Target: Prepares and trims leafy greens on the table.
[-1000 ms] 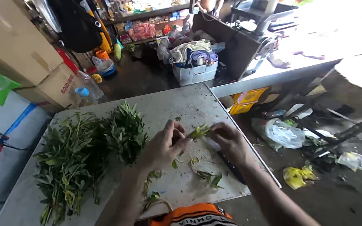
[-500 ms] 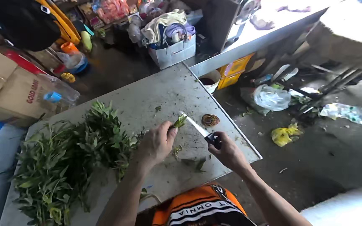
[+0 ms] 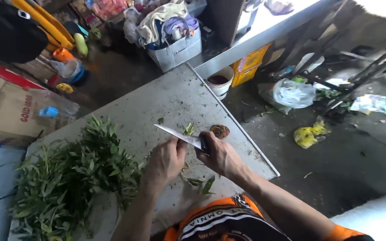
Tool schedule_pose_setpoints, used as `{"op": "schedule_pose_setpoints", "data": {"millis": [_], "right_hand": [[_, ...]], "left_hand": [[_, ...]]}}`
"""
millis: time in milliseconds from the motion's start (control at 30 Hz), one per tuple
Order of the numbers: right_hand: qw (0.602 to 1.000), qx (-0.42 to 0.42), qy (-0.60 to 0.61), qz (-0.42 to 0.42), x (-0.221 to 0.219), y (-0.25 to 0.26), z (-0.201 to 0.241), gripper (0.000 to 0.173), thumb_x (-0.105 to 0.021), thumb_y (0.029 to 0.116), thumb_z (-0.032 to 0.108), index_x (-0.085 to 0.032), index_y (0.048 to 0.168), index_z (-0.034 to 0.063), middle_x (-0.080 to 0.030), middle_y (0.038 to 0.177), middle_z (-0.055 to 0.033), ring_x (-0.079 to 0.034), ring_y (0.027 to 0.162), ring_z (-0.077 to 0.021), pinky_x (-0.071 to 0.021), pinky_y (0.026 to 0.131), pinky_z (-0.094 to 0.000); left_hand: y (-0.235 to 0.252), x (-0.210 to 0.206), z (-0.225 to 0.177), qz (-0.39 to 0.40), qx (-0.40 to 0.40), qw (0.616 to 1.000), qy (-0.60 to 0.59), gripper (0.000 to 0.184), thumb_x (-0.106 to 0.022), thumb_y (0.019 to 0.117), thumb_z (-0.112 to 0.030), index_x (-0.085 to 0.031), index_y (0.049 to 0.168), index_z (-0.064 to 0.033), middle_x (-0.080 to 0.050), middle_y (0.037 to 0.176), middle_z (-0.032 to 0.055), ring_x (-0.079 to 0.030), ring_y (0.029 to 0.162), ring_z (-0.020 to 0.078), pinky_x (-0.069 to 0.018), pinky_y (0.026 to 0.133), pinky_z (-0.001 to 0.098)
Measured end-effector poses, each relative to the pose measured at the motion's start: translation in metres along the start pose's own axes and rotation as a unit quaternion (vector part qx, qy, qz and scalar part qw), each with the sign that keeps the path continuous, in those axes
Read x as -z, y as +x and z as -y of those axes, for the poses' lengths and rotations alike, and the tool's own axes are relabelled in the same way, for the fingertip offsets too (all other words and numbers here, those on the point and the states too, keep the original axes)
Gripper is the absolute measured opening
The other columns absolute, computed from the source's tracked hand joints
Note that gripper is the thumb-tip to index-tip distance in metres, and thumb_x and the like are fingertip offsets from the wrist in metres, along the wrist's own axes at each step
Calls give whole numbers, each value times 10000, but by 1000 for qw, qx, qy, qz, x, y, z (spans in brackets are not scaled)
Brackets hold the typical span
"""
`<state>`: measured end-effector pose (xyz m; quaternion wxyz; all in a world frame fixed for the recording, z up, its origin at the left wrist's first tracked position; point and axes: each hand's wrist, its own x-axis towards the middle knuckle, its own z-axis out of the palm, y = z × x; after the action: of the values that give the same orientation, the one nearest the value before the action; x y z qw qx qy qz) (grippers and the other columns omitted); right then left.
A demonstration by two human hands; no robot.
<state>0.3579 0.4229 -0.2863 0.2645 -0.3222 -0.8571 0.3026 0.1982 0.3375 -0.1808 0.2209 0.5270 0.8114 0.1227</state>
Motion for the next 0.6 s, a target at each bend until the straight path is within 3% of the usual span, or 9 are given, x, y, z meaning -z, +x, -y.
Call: {"op": "schedule_pose_setpoints", "data": {"millis": [100, 200, 267, 367, 500, 600], "right_hand": [[999, -34, 10, 11, -2, 8, -5, 437, -647, 933, 336, -605, 1248, 35, -706, 843, -110, -693, 661, -262, -575, 573, -469], [993, -110, 29, 33, 5, 17, -28, 434, -591, 985, 349, -595, 1269, 22, -687, 830, -144, -678, 685, -301, -563, 622, -521], [995, -84, 39, 46, 13, 21, -34, 418, -556, 990, 374, -604, 1233, 37, -647, 780, -101, -623, 629, -232, -529, 575, -441], [990, 0, 120, 67, 23, 20, -4, 385, -575, 976, 355, -638, 1204, 51, -625, 740, -40, -567, 571, -123, -496, 516, -332], [982, 79, 155, 71, 24, 24, 39, 371, -608, 972, 363, -631, 1200, 71, -638, 770, -41, -587, 591, -128, -508, 515, -324], [988, 69, 107, 90, 14, 20, 29, 371, -599, 967, 370, -621, 1201, 83, -644, 759, -55, -619, 594, -185, -526, 520, -387]], "left_hand": [[-7, 11, 15, 6, 9, 996, -90, 371, -440, 1082, -391, -675, 1126, -107, -643, 801, 21, -634, 684, 132, -552, 657, 338], [-29, 32, 33, -14, -14, 970, -241, 355, -423, 1077, -387, -671, 1073, -133, -587, 721, -66, -545, 563, 48, -487, 510, 224], [-40, 44, 39, -27, -40, 957, -286, 329, -437, 1079, -363, -663, 1076, -124, -584, 732, -82, -539, 565, 25, -475, 500, 184], [-43, 46, 44, -17, -39, 965, -260, 313, -456, 1076, -351, -664, 1093, -117, -605, 769, -75, -566, 609, 26, -499, 541, 187], [-41, 38, 39, -20, -25, 981, -192, 349, -457, 1065, -412, -671, 1128, -144, -635, 807, -71, -596, 644, 39, -524, 578, 223], [-50, 37, 39, -54, -52, 984, -163, 374, -464, 1067, -419, -681, 1119, -118, -636, 806, -55, -590, 636, 42, -522, 563, 223]]}}
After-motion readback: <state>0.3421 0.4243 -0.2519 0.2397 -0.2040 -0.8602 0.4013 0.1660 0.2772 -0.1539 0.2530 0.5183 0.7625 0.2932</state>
